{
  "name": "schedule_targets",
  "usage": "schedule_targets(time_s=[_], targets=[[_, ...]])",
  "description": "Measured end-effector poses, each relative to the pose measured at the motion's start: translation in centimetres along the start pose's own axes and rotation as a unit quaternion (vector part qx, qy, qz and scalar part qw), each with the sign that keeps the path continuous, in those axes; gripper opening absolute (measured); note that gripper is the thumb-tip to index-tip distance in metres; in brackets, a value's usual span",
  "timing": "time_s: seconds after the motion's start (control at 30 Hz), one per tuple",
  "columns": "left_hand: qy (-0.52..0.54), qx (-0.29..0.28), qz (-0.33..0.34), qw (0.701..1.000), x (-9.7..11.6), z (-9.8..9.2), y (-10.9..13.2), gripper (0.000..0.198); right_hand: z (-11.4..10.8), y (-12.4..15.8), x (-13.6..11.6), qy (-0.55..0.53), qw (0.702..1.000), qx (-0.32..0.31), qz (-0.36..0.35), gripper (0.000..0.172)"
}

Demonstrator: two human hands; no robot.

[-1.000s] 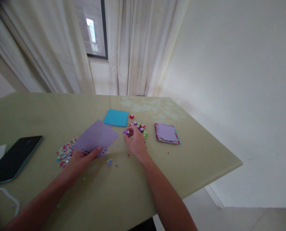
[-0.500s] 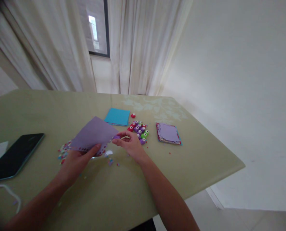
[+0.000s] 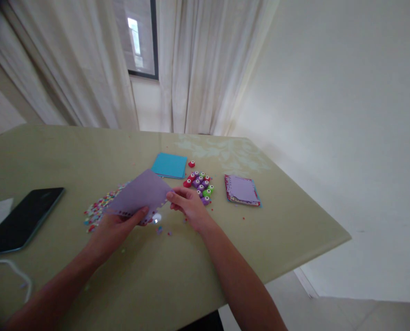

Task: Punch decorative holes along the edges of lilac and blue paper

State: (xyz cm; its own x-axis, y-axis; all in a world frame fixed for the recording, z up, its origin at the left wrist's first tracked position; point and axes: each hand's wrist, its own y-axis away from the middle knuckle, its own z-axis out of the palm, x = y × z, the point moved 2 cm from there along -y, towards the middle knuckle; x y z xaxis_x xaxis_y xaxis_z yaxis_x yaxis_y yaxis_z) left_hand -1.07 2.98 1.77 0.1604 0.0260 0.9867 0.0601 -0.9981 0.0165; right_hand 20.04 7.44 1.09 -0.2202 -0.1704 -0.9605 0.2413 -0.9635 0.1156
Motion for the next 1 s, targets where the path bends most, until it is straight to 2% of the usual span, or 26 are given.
schedule_targets(time_s=[0.4, 0.57, 0.77, 0.9, 1.0], targets=[[-0.025, 0.0, -0.013, 1.0, 0.8, 0.1, 0.1, 0.037, 0.1, 0.0, 0.2, 0.041, 0.999, -0.008, -0.02, 0.053], [-0.022, -0.004, -0.02, 1.0, 0.3, 0.1, 0.0, 0.043, 0.3, 0.1, 0.1, 0.05, 0.998, -0.01, -0.027, 0.052], [-0.011, -0.003, 0.003, 1.0, -0.1, 0.1, 0.0, 0.041, 0.8, 0.2, 0.2, 0.041, 0.999, -0.004, -0.019, 0.051], [0.023, 0.015, -0.043, 0.999, 0.4, 0.0, 0.2, 0.041, 0.6, 0.0, 0.0, -0.004, 1.0, 0.01, -0.016, 0.049], [0.042, 0.042, -0.067, 0.996, 0.6, -0.1, 0.3, 0.04, -0.2, -0.1, -0.3, 0.058, 0.995, 0.051, -0.062, 0.038]])
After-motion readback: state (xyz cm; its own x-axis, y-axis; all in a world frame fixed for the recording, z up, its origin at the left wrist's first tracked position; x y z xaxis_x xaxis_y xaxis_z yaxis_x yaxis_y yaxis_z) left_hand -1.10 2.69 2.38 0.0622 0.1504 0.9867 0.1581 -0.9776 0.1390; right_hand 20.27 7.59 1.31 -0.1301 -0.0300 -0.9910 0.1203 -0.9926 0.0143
